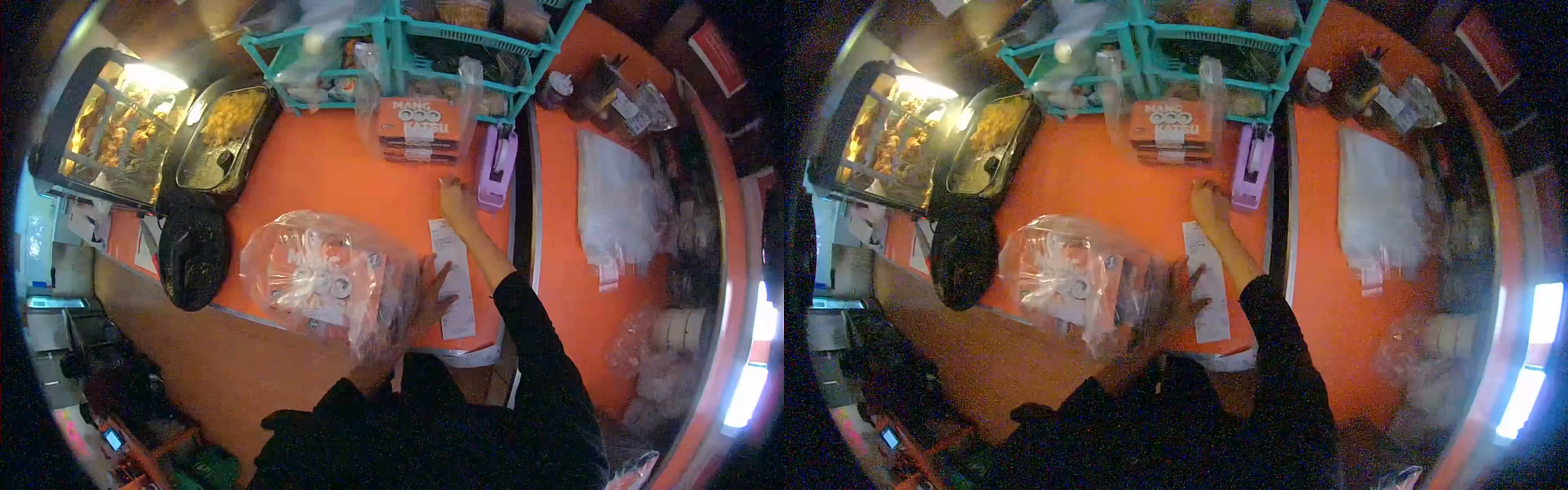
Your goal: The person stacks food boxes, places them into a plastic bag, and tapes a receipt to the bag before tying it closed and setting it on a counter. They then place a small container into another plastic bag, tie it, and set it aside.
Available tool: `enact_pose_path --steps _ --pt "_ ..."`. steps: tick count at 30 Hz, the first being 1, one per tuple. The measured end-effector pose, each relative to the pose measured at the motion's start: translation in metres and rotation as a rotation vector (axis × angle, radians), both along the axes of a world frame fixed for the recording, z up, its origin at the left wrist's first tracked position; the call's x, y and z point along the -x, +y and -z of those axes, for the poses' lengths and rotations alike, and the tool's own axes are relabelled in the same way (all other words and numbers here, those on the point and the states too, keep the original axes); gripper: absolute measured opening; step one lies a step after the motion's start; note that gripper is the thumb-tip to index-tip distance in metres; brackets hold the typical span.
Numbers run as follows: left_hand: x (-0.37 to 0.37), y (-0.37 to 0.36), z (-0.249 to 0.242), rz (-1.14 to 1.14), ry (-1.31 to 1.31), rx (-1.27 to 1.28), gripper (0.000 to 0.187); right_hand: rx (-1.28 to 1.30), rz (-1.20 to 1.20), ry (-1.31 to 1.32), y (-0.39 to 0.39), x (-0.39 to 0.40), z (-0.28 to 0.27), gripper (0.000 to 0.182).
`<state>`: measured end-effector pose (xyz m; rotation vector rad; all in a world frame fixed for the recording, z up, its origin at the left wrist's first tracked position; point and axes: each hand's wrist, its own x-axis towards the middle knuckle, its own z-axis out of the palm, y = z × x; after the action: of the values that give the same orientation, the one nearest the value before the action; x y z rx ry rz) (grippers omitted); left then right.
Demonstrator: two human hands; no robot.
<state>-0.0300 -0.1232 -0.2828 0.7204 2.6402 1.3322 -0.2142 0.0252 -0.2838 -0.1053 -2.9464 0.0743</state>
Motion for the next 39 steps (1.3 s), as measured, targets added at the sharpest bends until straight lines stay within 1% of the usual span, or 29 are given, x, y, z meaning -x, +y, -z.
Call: enact_pose_path --steps 1,3,4,6,7,9,10,12,13,15,16,18,19,21,22,24,25,27,28,29,30,31,32,33,34,35,36,37,39 --pt "0.001 0.002 0.008 0.007 -0.018 -0.004 0.073 -0.004 0.007 -0.018 0.006 -0.006 -0.014 0.024" --pt "0.005 0.005 0.019 0.106 -0.024 0.048 0.079 0.494 -0.094 -0.007 0.014 -0.022 -0.041 0.021" --pt "0.006 0.006 0.018 0.142 -0.031 0.064 0.081 0.494 -0.084 -0.020 0.017 -0.039 -0.063 0.021" --pt "0.014 0.007 -0.016 0.232 -0.221 0.101 0.098 1.417 0.058 -0.178 0.026 -0.085 -0.102 0.015" --pt "0.014 0.007 -0.011 0.242 -0.232 0.097 0.098 1.414 0.074 -0.182 0.033 -0.105 -0.103 0.015" --pt "0.008 0.006 0.004 0.250 -0.137 0.008 0.117 1.873 0.236 -0.214 0.046 -0.146 -0.105 0.015" --pt "0.005 0.006 -0.003 0.255 -0.147 0.006 0.117 1.872 0.249 -0.216 0.044 -0.165 -0.102 0.015" --pt "0.000 0.005 -0.026 0.195 -0.141 0.075 0.124 1.879 0.343 0.040 0.038 -0.202 -0.090 0.020" --pt "-0.002 0.004 -0.027 0.202 -0.142 0.072 0.124 1.876 0.349 0.045 0.039 -0.216 -0.077 0.020" --pt "-0.009 0.001 -0.027 0.263 -0.120 0.143 0.130 1.571 0.356 -0.048 0.040 -0.243 -0.050 0.021" --pt "-0.010 0.001 -0.027 0.267 -0.120 0.138 0.130 1.566 0.359 -0.044 0.034 -0.254 -0.050 0.021" --pt "-0.008 0.000 -0.023 0.274 -0.092 0.155 0.138 1.118 0.146 -0.270 0.014 -0.269 -0.047 0.019" --pt "-0.008 -0.001 -0.017 0.274 -0.088 0.152 0.138 1.114 0.144 -0.266 0.007 -0.274 -0.044 0.019" --pt "-0.013 -0.001 0.011 0.240 0.050 0.050 0.132 0.844 -0.163 -0.416 -0.003 -0.284 -0.036 0.023" --pt "-0.011 -0.004 0.000 0.239 0.049 0.049 0.132 0.842 -0.164 -0.418 -0.003 -0.276 -0.036 0.023" --pt "-0.008 -0.010 -0.018 0.300 -0.069 0.057 0.121 0.819 -0.103 -0.199 0.006 -0.244 -0.032 0.025" --pt "-0.010 -0.008 -0.019 0.302 -0.076 0.053 0.121 0.841 0.000 -0.195 0.014 -0.222 -0.038 0.025" --pt "-0.010 -0.009 -0.020 0.282 -0.039 0.054 0.118 0.809 -0.008 -0.184 0.002 -0.241 -0.036 0.024" --pt "-0.003 -0.006 -0.011 0.284 -0.022 0.054 0.118 0.768 -0.028 -0.159 -0.004 -0.248 -0.036 0.024" --pt "-0.007 -0.003 0.016 0.251 0.059 0.116 0.122 0.711 -0.109 -0.220 -0.014 -0.269 -0.054 0.024" --pt "-0.013 -0.001 0.030 0.213 0.133 0.177 0.127 0.708 -0.109 -0.226 -0.015 -0.287 -0.047 0.024" --pt "-0.012 0.001 0.026 0.206 0.132 0.172 0.127 0.707 -0.076 -0.287 -0.009 -0.300 -0.030 0.025" --pt "-0.013 -0.001 0.024 0.212 0.145 0.170 0.132 0.713 -0.035 -0.349 -0.009 -0.306 -0.026 0.025" --pt "-0.014 -0.004 0.022 0.226 0.161 0.170 0.138 0.717 -0.028 -0.349 -0.004 -0.301 -0.018 0.025" --pt "-0.012 -0.006 0.013 0.232 0.166 0.170 0.138 0.807 0.060 -0.360 0.007 -0.273 -0.017 0.024" --pt "-0.009 -0.009 -0.006 0.270 0.071 0.259 0.135 0.893 0.145 -0.370 0.020 -0.240 -0.018 0.023" --pt "-0.009 -0.011 -0.022 0.306 -0.029 0.350 0.132 0.829 0.156 -0.438 0.022 -0.204 -0.038 0.028" --pt "-0.012 -0.013 -0.022 0.306 -0.026 0.351 0.132 0.764 0.166 -0.507 0.017 -0.168 -0.057 0.033" --pt "-0.012 -0.013 -0.027 0.234 -0.139 0.318 0.130 0.447 0.003 -0.327 0.009 -0.112 -0.033 0.031"
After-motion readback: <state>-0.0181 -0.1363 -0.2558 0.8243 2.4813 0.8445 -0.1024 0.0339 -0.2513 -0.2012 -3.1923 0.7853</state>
